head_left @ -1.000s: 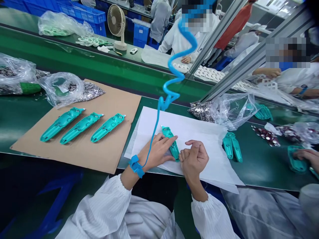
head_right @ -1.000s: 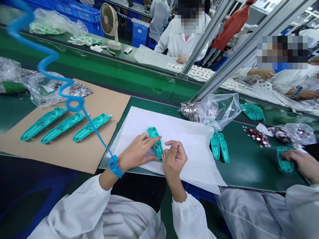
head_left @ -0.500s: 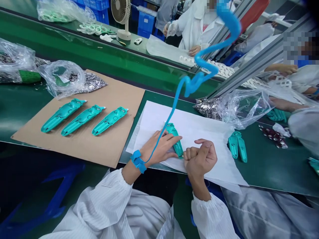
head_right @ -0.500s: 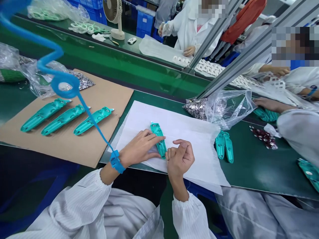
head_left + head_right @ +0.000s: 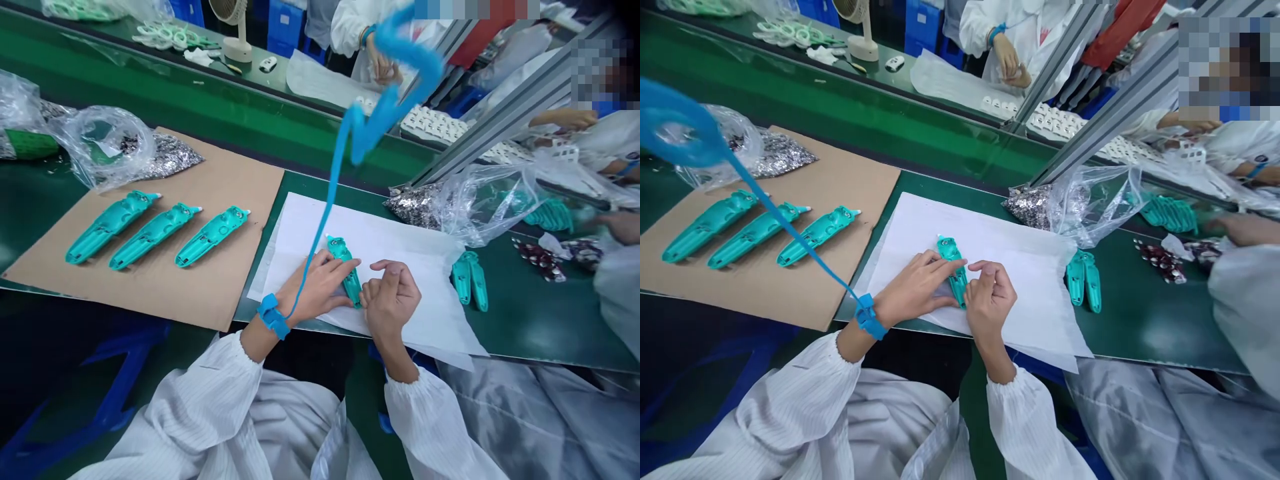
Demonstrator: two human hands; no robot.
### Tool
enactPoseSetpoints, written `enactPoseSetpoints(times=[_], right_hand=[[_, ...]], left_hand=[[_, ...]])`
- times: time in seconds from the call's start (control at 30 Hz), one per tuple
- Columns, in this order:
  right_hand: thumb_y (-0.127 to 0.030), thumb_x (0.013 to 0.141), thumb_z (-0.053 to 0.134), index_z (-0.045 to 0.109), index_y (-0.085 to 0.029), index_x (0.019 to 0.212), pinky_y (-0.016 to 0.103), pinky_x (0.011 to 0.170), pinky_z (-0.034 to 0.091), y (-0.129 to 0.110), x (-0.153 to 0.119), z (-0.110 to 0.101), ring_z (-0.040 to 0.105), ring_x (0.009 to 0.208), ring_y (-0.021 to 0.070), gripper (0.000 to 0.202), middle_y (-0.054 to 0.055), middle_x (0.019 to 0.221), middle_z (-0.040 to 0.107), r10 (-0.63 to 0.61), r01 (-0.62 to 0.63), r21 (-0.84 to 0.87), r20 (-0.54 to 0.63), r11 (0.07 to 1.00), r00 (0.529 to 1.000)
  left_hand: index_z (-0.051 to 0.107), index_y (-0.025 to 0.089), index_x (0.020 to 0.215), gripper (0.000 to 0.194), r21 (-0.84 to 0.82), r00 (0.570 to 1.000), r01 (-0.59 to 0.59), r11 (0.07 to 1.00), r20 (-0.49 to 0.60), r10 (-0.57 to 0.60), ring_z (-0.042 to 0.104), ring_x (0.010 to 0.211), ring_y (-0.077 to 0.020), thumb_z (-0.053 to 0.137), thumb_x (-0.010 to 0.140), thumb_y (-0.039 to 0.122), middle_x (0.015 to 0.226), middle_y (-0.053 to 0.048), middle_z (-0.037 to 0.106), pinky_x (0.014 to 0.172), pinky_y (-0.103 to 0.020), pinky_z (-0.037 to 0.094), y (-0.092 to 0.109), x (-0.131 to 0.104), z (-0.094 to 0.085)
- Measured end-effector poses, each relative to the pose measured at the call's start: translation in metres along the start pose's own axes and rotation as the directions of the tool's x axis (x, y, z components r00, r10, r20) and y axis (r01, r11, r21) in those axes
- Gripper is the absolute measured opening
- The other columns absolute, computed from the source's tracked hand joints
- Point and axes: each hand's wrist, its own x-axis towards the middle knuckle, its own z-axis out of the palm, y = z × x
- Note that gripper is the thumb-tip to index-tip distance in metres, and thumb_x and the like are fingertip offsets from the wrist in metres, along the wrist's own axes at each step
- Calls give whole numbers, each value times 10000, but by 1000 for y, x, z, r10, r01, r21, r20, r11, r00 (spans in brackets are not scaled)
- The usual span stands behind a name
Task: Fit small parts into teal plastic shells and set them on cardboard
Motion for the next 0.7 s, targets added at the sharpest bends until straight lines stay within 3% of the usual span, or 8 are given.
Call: enactPoseSetpoints(times=[0.3,0.7], right_hand=[[-486,965,509,524,-202,813,143,329,199,-3,-8,-4,148,298,35,323,-131,381,228,-45,52,133,-49,990,998],[-516,954,512,523,-202,825,143,324,204,2,-10,-1,157,291,37,339,-132,383,228,-31,34,87,-37,996,999]], left_hand=[[380,206,1416,694,28,1000,-6,1000,6,6,509,1088,-291,683,854,478,1177,-79,630,896,-407,450,1,-2,-1],[358,185,1418,701,22,1000,-5,1000,6,5,519,1114,-300,685,861,456,1246,-93,617,882,-417,454,0,-1,0]])
